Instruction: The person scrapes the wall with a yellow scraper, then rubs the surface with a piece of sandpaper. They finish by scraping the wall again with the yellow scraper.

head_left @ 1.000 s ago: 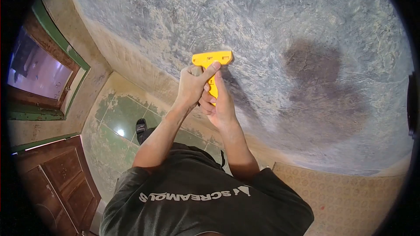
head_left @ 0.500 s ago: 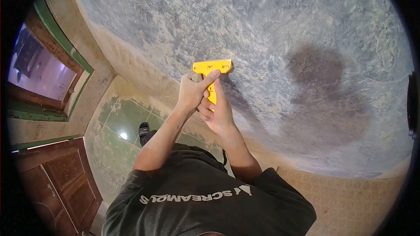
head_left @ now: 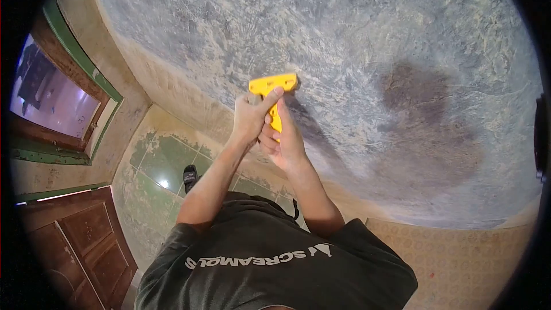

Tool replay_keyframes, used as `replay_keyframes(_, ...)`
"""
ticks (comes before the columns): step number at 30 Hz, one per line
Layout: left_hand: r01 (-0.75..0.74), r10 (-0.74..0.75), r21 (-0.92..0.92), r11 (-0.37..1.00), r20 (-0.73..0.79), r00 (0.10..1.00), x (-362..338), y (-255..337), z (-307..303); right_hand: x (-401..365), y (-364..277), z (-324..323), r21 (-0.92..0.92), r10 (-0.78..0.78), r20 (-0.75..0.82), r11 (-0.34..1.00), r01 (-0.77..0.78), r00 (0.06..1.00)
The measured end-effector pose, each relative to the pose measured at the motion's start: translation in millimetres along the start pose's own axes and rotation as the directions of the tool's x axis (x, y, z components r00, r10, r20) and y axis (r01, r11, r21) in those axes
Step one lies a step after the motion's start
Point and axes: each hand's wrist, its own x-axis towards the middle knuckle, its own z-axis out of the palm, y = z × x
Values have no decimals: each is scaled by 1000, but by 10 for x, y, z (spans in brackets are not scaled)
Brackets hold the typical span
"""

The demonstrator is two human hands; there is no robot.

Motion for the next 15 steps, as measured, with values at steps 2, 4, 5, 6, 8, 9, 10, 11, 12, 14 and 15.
replay_keyframes(2,59,-54,-43,997,106,993,-29,171,-21,-17,36,5,3,-21,2,1000,21,1000)
replay_keyframes(4,26,-30,45,999,87,996,-13,-28,-51,-24,81,-30,-6,-5,-46,1000,5,999)
replay_keyframes(5,20,-22,34,999,64,998,-50,-53,-17,-16,102,-94,-8,5,-22,1000,-6,1000)
replay_keyframes(6,13,-14,24,1000,43,999,-49,-21,9,33,54,-51,-16,0,-7,1000,0,1000)
replay_keyframes(8,-39,37,54,998,26,999,9,38,-5,19,17,14,12,-7,20,1000,7,1000)
replay_keyframes(9,-1,-2,53,999,51,999,12,87,-32,23,36,56,25,-19,-5,999,19,1000)
replay_keyframes(10,36,-40,53,998,75,996,-11,120,-58,-1,85,17,29,-14,-11,999,15,1000)
replay_keyframes(11,22,-35,158,987,79,996,-69,131,-80,-6,137,-41,33,-13,-17,999,14,1000)
replay_keyframes(12,16,-28,157,987,76,997,-124,124,-69,-11,157,-65,33,-14,-16,999,14,1000)
replay_keyframes(14,38,-42,109,993,32,999,-129,80,-2,23,123,-79,31,2,32,1000,-3,999)
replay_keyframes(15,23,-29,129,991,48,998,-81,80,-57,2,126,-15,33,9,5,999,-9,1000)
